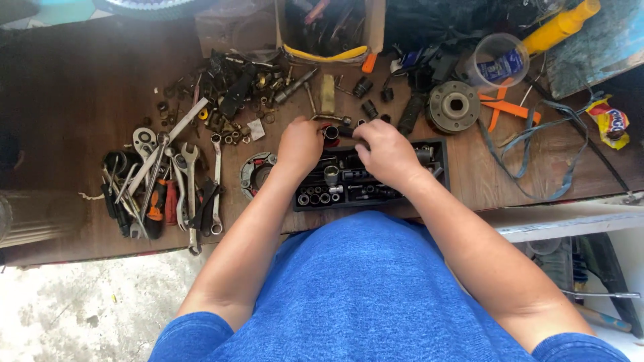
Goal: Repairing or assembling a mechanical component using hand tools on a workbench.
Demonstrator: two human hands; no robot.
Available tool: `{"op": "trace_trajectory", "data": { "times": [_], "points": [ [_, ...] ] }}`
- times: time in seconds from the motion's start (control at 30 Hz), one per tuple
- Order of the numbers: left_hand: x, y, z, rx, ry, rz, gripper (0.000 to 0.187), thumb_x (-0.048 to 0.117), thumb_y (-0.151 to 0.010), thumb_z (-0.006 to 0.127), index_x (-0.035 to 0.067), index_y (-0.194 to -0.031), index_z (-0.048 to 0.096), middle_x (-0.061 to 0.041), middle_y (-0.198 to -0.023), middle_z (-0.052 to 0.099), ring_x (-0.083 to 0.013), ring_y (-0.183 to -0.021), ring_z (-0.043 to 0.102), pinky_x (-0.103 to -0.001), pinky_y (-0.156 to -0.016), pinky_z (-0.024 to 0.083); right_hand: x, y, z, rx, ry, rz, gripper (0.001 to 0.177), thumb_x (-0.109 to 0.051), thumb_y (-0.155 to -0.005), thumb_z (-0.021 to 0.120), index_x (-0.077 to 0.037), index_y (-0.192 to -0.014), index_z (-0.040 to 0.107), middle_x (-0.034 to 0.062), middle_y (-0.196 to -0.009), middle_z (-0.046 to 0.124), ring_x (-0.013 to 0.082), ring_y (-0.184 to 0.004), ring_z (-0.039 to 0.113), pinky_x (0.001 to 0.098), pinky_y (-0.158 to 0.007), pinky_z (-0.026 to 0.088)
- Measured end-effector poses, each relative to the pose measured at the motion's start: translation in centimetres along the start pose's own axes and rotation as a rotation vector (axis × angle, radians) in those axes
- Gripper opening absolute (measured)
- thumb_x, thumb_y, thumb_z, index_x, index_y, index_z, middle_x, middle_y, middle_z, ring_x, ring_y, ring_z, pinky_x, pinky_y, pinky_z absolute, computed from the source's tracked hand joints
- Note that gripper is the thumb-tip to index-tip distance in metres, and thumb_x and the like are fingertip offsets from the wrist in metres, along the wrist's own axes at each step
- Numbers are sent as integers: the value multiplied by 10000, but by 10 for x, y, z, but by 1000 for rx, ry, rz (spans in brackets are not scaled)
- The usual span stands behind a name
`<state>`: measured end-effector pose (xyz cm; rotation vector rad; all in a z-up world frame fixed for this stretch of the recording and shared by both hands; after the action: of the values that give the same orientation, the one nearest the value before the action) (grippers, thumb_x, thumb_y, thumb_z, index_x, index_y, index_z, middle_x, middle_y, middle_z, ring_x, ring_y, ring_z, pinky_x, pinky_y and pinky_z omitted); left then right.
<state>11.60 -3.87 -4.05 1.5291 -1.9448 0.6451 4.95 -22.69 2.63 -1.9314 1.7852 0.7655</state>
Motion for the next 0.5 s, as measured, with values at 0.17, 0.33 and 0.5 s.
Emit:
{"op": "trace_trajectory", "data": {
  "times": [0.17,0.33,0.5],
  "points": [
    [7,29,-29,155,-102,180,260,125,-841,711,23,-1079,733,-181,-1029,654,-401,-998,621,-507,-848,504,15,9,22,-92,251,-149,227,-180,-851,738,-69,-1048,722,126,-1042,654,331,-1077,611,456,-886,520],
    [9,61,-27,-125,-199,253,178,149,-821,736,116,-993,765,-114,-971,648,-341,-1005,624,-482,-859,501,20,2,30,-200,408,-97,203,-222,-872,725,-95,-1029,743,123,-958,705,343,-1018,664,480,-835,537],
    [1,72,-12,-116,-215,337,409,86,-723,720,128,-1126,773,-111,-962,647,-333,-961,625,-485,-800,491,22,-14,36,-294,547,-159,163,-199,-865,692,-140,-995,770,118,-889,744,358,-925,713,505,-748,560]
  ]
}}
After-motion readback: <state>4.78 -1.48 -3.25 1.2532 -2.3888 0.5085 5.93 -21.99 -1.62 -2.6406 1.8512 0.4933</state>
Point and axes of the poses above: each hand's wrist, its own y-axis away from the middle knuckle, its own z-axis out of the palm, x = y × z, the point moved 3 cm from there along -y, towards the middle knuckle
